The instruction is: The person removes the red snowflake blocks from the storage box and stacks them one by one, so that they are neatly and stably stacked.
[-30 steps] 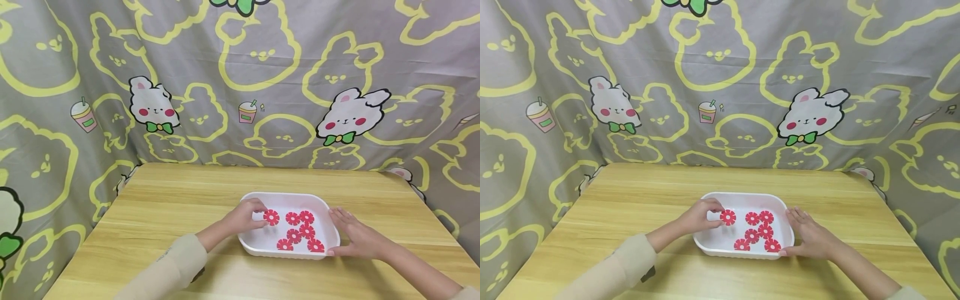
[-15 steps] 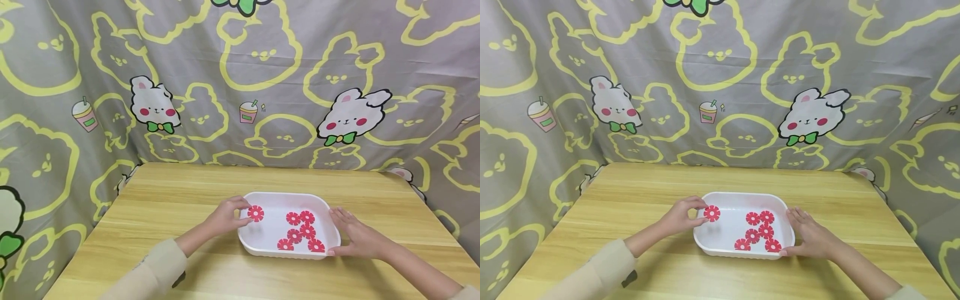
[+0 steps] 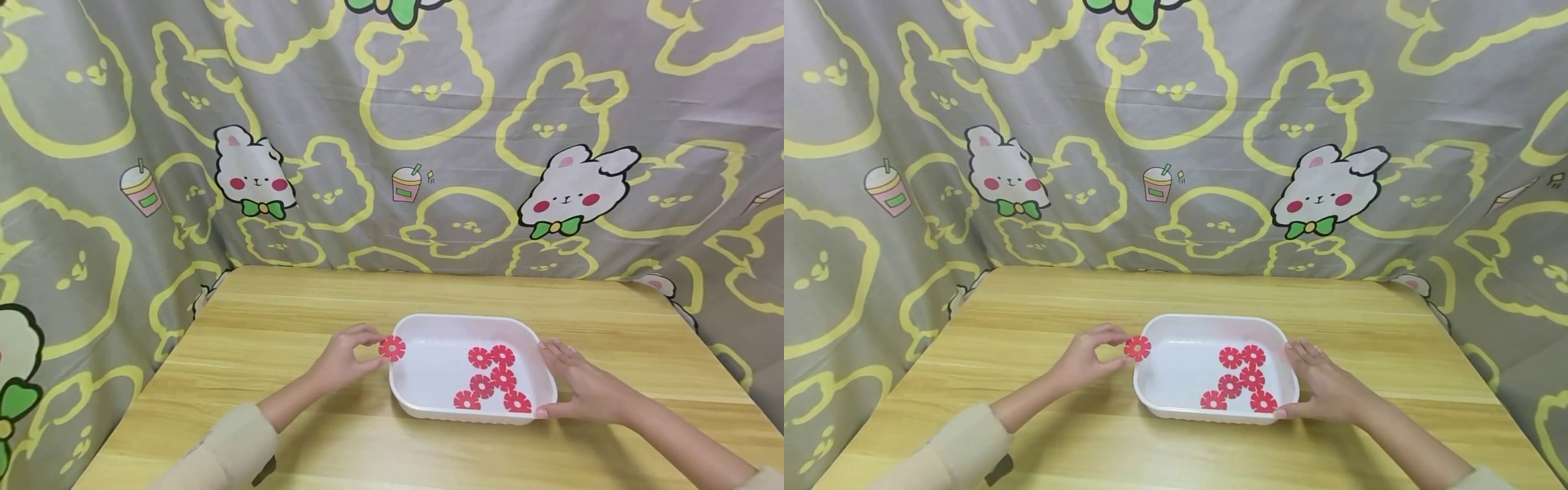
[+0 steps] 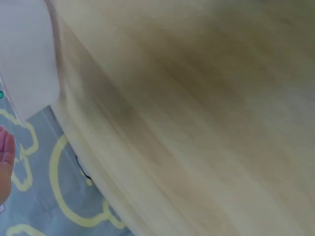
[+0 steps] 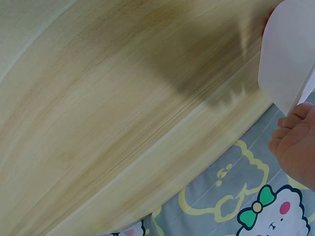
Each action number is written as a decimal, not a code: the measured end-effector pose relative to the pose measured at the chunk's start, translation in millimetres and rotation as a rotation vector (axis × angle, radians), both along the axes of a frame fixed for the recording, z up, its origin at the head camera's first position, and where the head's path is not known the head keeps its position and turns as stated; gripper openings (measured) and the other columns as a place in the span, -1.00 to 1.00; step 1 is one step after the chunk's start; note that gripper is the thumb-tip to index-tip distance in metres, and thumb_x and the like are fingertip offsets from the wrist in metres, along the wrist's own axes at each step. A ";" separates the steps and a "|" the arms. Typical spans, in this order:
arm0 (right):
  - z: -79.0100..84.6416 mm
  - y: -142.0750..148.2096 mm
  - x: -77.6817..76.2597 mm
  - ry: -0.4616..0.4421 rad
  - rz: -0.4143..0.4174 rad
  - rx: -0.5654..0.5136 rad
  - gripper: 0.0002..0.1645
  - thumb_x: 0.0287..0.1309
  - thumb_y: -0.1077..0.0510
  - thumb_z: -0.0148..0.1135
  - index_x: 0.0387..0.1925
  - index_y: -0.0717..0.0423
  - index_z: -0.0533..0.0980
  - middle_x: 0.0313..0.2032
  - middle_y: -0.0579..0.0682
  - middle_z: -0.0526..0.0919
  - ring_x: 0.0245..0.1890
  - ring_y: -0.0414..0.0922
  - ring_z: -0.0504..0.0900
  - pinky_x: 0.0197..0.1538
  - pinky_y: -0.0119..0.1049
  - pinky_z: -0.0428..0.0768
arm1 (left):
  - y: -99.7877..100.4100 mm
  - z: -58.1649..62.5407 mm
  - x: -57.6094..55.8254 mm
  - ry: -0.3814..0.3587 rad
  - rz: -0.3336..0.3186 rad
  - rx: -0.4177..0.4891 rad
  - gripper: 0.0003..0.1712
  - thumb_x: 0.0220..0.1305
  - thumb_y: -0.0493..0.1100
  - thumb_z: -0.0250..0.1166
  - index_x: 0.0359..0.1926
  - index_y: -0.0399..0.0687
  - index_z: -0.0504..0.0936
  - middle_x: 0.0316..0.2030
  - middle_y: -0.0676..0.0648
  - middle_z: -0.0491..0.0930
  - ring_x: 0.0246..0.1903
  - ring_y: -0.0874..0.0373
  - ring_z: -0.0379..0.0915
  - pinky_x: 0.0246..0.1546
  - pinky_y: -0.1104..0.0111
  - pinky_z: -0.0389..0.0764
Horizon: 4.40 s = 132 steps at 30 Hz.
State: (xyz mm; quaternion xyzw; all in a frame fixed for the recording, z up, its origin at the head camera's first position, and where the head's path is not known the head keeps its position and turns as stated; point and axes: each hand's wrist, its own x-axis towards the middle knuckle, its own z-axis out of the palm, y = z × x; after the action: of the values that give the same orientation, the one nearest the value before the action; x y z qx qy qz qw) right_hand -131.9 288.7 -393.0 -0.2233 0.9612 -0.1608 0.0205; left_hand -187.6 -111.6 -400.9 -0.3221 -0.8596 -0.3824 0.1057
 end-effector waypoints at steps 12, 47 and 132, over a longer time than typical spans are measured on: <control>1.0 -0.3 0.6 -0.018 -0.011 -0.005 0.32 -0.30 -0.41 0.35 0.28 0.44 0.15 0.30 0.38 0.20 0.27 0.40 0.13 0.17 0.30 0.24 | -31.1 -26.2 5.9 -0.027 0.178 0.036 -0.71 -0.07 -0.26 0.44 -0.26 -0.25 0.65 -0.29 -0.08 0.63 -0.29 0.00 0.59 -0.21 0.30 0.66; 2.2 -0.5 0.1 -0.033 -0.011 -0.018 0.30 -0.29 -0.36 0.38 0.29 0.43 0.13 0.31 0.39 0.17 0.28 0.41 0.10 0.19 0.33 0.20 | -44.9 -71.2 13.5 -0.097 0.301 -0.029 -0.72 -0.10 -0.32 0.45 -0.27 -0.31 0.66 -0.30 0.00 0.55 -0.24 0.16 0.48 -0.16 0.31 0.60; 2.8 -1.7 -1.2 -0.007 0.024 -0.019 0.31 -0.30 -0.36 0.38 0.26 0.50 0.15 0.27 0.45 0.20 0.25 0.45 0.13 0.14 0.35 0.23 | 122.0 -22.9 -7.7 -0.142 -0.364 -0.618 -0.67 -0.05 -0.20 0.43 -0.17 -0.08 0.69 -0.22 0.05 0.64 -0.14 0.32 0.48 0.01 0.63 0.41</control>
State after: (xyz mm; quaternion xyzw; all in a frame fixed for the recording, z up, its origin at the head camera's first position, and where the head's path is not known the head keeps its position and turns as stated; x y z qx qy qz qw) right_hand -133.1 287.0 -390.2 -0.2344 0.9568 -0.1705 0.0235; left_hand -195.3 10.4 -423.8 -0.4590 -0.8684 -0.1385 -0.1265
